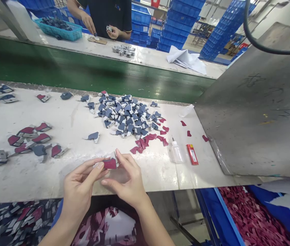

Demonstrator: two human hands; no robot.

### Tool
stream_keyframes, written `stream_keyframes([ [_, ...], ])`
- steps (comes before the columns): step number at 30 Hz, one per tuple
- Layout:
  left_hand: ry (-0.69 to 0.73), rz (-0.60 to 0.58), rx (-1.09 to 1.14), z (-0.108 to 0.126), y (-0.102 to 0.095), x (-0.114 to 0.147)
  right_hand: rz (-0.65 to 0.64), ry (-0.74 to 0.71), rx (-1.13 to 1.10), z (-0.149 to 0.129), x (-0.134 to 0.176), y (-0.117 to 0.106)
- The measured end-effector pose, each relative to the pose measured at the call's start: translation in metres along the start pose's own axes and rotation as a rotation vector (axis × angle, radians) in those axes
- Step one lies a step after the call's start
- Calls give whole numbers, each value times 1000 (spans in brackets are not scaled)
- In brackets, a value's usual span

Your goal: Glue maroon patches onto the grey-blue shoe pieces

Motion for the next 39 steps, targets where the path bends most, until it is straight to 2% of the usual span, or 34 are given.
stream_keyframes([
  [5,-41,-34,31,2,1,-3,107,-316,342,-27,-4,-14],
  [9,-95,-109,-19,4,5,-4,64,-482,478,-39,-6,-17],
  [18,-118,-218,-35,8,10,-1,27,-497,486,-44,-3,-14],
  [23,-164,-224,-19,8,11,1,127,-543,468,-50,1,-17],
  [29,-165,-252,-29,11,12,2,216,-508,377,-47,2,-23],
  [34,-187,-238,-38,12,10,0,181,-614,395,-45,7,-21],
  [39,-251,-226,-40,3,1,-5,98,-685,455,-49,8,-7],
])
Point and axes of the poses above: each hand's wrist, its own x-axis away from the middle knuckle, its own y-axis out of the palm, z = x × y, the point moved 7 cm from there along -x, towards the middle knuckle, and after that the axes turned 1 degree about -y, right-handed, at the moved point
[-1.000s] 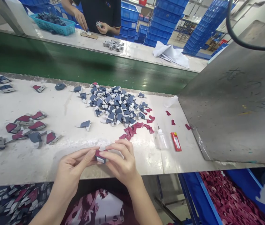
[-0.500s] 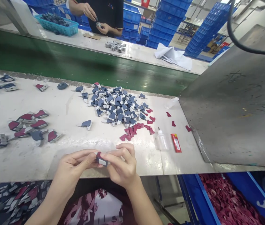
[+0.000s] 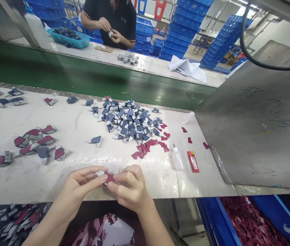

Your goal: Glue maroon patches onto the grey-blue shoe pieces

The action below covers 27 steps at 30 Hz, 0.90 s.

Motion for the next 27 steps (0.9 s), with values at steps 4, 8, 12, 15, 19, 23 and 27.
stream_keyframes([
  [4,29,154,-45,3,-39,-7,-150,9,11,-2,-3,13],
  [8,219,614,-405,55,-116,-1,-141,74,199,21,4,-8],
  [12,240,869,-967,115,-174,0,119,300,690,64,28,-69],
  [15,305,790,-1446,148,-168,-22,220,514,884,90,53,-102],
  [19,570,548,-1621,175,-90,-68,239,696,919,110,76,-113],
  [23,609,99,-1484,178,10,-138,209,842,890,121,87,-113],
  [27,531,-31,-1472,176,70,-195,204,929,857,128,93,-116],
])
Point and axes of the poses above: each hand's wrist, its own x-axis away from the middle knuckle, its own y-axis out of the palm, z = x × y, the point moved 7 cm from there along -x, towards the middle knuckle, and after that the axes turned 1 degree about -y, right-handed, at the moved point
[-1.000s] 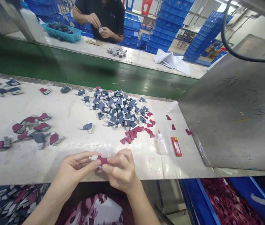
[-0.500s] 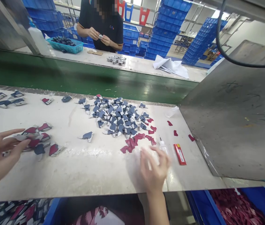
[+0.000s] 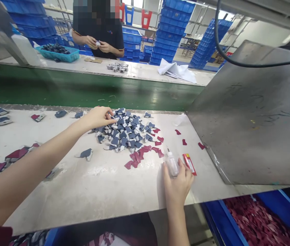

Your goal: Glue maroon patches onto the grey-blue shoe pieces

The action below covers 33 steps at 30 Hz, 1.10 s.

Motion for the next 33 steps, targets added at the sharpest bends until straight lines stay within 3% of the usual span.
stream_keyframes([
  [3,-26,-47,36,8,10,-24,-22,16,-24,4,-1,1],
  [7,-18,-61,160,6,8,-18,-42,40,-49,7,1,4],
  [10,40,-9,328,3,1,12,-47,28,-62,7,1,4],
  [13,46,89,825,-2,0,60,-60,20,-69,6,0,5],
  [15,-13,124,1127,-6,9,95,-73,20,-71,5,0,5],
  [20,-112,168,1558,1,35,160,-77,-14,-41,2,-1,5],
  [24,-181,132,1991,10,55,189,-52,-93,-7,-3,-1,5],
  [29,-444,58,2561,28,76,211,-31,-149,-4,-9,0,4],
  [33,-565,103,2668,31,77,216,-9,-178,9,-11,0,3],
])
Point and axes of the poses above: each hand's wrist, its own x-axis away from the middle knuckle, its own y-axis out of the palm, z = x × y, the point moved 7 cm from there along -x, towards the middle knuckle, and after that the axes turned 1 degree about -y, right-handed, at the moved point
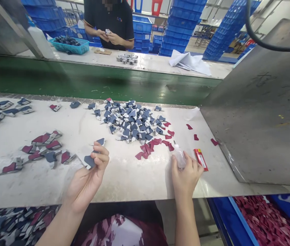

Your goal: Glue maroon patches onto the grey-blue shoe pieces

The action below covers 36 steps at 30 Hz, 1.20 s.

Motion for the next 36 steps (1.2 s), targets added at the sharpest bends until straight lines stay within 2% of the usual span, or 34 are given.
stream_keyframes([
  [5,39,104,-16,6,-3,0,-2,-57,3,-3,0,0],
  [9,102,326,-16,9,-15,1,-16,-53,10,-4,-1,0],
  [11,132,391,-48,11,-20,0,-16,-25,-8,-5,-2,-2],
  [16,262,402,-295,20,-42,-9,-18,136,-231,-2,5,-11],
  [19,426,331,-517,31,-53,-12,-30,269,-428,4,16,-13],
  [21,499,260,-647,34,-56,-12,-40,297,-545,2,24,-13],
  [24,540,222,-783,35,-60,-10,-60,251,-689,-13,31,-12],
  [30,566,247,-1020,32,-61,-4,-59,170,-981,-53,47,-6],
  [33,589,300,-1209,29,-61,-1,-39,24,-1003,-77,53,-11],
  [36,556,342,-1294,26,-63,-2,-78,-162,-901,-104,53,-15],
])
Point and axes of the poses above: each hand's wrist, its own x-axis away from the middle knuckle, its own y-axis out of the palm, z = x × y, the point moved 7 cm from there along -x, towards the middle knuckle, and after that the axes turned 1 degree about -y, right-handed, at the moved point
